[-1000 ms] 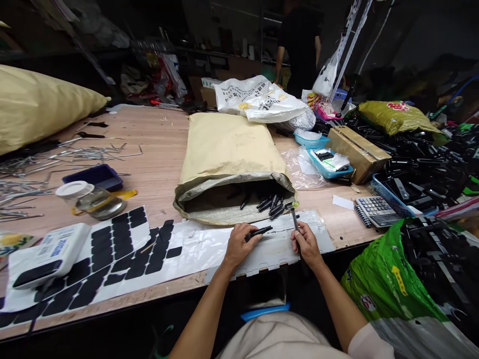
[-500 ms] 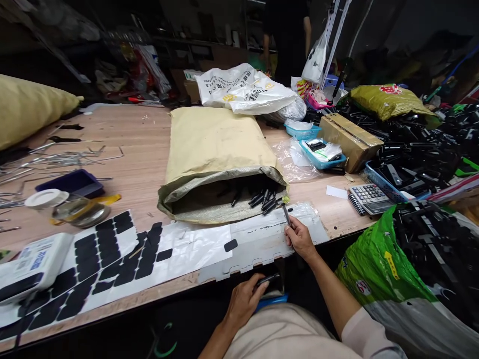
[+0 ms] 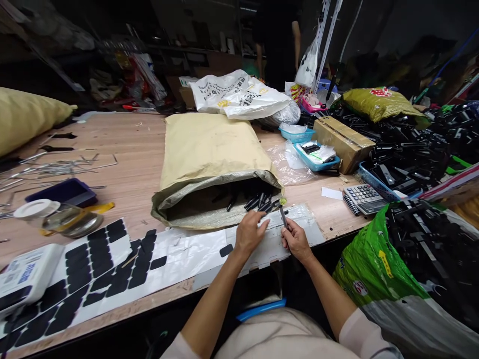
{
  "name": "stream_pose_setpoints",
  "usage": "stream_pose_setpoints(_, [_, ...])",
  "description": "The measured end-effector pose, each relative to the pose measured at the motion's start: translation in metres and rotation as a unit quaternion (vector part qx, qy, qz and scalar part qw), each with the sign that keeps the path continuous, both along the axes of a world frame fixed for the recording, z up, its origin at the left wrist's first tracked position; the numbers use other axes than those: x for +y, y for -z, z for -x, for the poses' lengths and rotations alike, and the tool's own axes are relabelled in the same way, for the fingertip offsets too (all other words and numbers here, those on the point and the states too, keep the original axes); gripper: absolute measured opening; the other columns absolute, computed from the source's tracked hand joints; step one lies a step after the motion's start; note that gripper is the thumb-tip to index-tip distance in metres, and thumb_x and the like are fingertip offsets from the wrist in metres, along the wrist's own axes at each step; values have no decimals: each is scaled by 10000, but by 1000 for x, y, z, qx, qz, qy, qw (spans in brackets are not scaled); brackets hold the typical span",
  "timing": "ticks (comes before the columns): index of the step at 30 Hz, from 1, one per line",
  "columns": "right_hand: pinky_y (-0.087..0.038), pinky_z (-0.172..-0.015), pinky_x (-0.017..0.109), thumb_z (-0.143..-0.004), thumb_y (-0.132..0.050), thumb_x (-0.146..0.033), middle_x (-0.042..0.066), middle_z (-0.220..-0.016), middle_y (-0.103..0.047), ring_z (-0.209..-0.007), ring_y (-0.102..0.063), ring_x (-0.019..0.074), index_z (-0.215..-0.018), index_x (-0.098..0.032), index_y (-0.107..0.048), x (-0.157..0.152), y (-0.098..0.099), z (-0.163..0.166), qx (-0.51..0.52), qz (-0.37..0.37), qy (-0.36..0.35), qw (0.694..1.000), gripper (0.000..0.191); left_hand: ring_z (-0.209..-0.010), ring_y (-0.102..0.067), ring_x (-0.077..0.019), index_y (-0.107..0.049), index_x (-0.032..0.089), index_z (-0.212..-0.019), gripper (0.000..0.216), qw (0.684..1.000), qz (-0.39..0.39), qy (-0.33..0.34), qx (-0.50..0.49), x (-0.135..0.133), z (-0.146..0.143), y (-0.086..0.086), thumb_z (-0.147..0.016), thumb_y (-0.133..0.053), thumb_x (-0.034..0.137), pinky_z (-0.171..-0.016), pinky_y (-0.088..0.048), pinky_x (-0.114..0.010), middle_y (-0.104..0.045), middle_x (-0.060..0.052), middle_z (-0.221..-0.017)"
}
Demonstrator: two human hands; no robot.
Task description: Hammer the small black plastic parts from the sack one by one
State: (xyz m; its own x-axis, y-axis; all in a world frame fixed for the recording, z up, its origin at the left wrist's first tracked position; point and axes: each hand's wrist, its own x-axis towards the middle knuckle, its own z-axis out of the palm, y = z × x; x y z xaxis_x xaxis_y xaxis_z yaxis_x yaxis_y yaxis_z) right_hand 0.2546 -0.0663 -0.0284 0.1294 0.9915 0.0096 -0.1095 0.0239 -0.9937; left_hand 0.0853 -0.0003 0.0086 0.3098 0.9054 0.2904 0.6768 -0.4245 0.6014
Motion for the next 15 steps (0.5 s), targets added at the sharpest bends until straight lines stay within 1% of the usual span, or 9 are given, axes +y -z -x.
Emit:
stream_pose_setpoints(2, [-337,-371,179,-906,-579,-354,-61,-688,-515,-396,-455,54,-1249,-176,-605,0,-1,0,6,-2,0,1000,387,-957,-595,-261,-720,201,-1045,202,997,-41,-24,55,25,-10,11,-884,-648,300,-844,-481,-354,-632,-83,-950])
stream_pose_setpoints(3, [-336,-371,179,-906,-579,-356,-61,-690,-514,-396,-457,54,-1254,-175,-605,1,-2,0,8,-1,0,1000,393,-984,-582,-277,-722,199,-1033,196,995,-49,-24,80,34,-13,17,-873,-666,297,-858,-480,-368,-620,-91,-961])
stream_pose_setpoints(5, [-331,-365,180,-900,-584,-366,-59,-691,-518,-395,-460,58,-1253,-175,-607,1,-3,0,10,4,2,1000,402,-995,-566,-292,-719,198,-1032,201,992,-56,-17,111,41,-17,26,-861,-686,298,-871,-477,-386,-606,-95,-972])
stream_pose_setpoints(9, [-332,-357,181,-885,-595,-381,-58,-686,-523,-396,-463,64,-1214,-169,-618,2,-4,0,12,10,4,1000,392,-987,-554,-285,-696,210,-1072,208,992,-53,-32,106,38,-14,35,-877,-670,276,-883,-471,-391,-602,-88,-988])
stream_pose_setpoints(15, [-341,-369,180,-899,-586,-379,-62,-687,-516,-401,-465,60,-1236,-161,-599,1,-1,-1,10,3,4,1000,401,-961,-548,-275,-694,216,-964,110,995,-33,-38,91,32,2,36,-912,-612,268,-871,-459,-397,-609,-84,-954])
